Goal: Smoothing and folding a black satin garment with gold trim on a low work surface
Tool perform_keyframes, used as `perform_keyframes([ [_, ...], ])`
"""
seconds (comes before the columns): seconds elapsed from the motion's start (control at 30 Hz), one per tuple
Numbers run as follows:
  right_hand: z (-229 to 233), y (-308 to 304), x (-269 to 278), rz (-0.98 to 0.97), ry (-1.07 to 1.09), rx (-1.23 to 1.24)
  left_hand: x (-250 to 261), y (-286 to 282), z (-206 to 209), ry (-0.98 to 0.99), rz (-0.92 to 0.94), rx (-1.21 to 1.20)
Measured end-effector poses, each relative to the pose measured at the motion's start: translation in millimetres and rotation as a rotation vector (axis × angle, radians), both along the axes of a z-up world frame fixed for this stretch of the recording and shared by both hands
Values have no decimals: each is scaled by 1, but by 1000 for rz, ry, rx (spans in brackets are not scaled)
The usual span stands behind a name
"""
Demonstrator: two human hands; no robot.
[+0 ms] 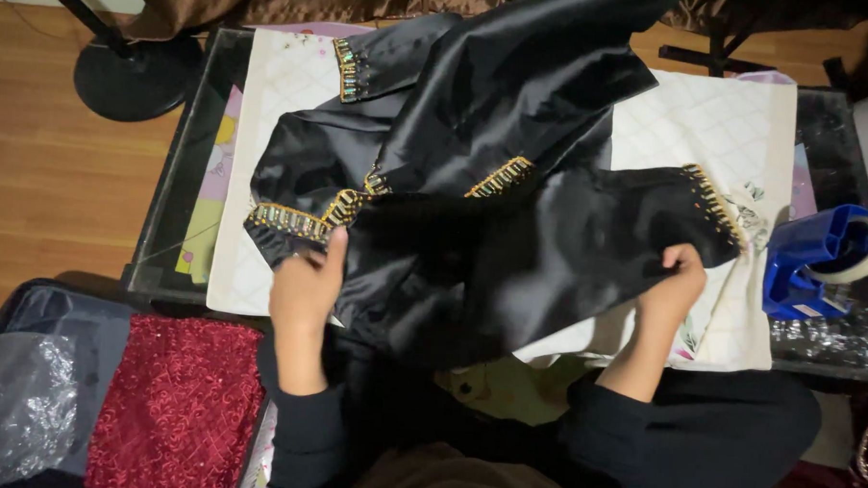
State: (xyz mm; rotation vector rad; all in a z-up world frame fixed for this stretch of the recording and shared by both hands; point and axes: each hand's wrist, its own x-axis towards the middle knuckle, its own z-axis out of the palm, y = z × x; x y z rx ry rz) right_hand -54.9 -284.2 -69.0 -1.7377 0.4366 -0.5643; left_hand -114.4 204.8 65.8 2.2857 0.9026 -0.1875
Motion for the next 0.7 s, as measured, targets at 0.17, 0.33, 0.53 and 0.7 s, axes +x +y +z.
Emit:
perform_keyframes([
  [0.17,-35,-6,12,-29,-29,-47,7,10,-37,147,-42,-179],
  [0.33,4,18,5,-61,-227,-25,15,-3,-57,-241,-29,223],
  [0.53,74,111,-4,307,-227,-125,37,-44,-56,-160,-141,89],
  [0.7,92,172,-19,651,54,-37,40,-97,-49,-370,-181,-96],
])
